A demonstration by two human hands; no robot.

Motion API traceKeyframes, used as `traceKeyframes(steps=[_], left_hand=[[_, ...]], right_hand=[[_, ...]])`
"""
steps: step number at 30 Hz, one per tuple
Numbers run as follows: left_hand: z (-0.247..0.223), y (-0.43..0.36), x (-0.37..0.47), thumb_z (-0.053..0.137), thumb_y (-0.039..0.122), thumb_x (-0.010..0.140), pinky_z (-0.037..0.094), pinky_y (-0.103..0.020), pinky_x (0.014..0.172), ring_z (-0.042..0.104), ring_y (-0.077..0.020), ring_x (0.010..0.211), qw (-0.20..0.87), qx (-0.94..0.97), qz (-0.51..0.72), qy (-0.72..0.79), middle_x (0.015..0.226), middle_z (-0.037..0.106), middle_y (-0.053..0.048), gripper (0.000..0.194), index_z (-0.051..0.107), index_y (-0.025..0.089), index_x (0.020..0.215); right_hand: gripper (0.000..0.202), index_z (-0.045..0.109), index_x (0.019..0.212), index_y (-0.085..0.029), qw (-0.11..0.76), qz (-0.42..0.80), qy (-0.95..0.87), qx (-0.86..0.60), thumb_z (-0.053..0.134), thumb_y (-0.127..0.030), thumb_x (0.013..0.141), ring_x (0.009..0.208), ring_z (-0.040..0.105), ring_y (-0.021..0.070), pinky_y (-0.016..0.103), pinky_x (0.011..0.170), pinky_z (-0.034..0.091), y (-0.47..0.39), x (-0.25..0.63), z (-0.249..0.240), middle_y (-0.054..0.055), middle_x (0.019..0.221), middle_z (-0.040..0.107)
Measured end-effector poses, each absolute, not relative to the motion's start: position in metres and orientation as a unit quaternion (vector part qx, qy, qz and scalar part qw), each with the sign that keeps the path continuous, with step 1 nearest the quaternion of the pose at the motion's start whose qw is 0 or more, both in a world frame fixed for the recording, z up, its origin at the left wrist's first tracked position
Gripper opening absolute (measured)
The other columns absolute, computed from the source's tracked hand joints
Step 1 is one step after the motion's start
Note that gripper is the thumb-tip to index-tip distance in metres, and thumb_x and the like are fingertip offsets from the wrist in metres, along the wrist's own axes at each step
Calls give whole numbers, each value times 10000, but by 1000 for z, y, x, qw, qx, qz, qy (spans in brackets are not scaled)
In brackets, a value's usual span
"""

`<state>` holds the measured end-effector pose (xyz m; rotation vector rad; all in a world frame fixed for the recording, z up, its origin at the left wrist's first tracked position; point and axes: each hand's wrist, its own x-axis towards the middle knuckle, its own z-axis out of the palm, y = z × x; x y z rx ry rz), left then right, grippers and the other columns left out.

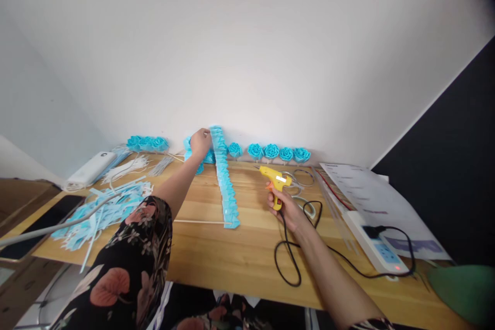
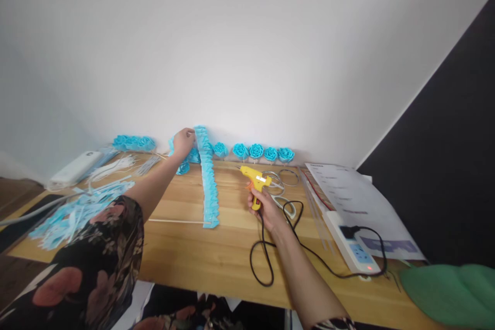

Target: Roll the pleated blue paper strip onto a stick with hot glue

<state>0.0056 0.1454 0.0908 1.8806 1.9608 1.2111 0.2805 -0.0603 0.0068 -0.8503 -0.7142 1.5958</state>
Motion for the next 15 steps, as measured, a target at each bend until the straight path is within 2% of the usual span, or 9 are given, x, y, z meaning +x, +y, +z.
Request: traceKeyframes(steps=[15], left_hand=[[92,142,0,470,211,858,429,-249,705,634,-175,754,82,640,412,643,789,698,-43,316,674,181,1097]], right_hand=[[334,644,1016,-224,567,682,-284,-365,765,-356,734,509,484,88,180,374,315,-60,288,2,-31,647,576]])
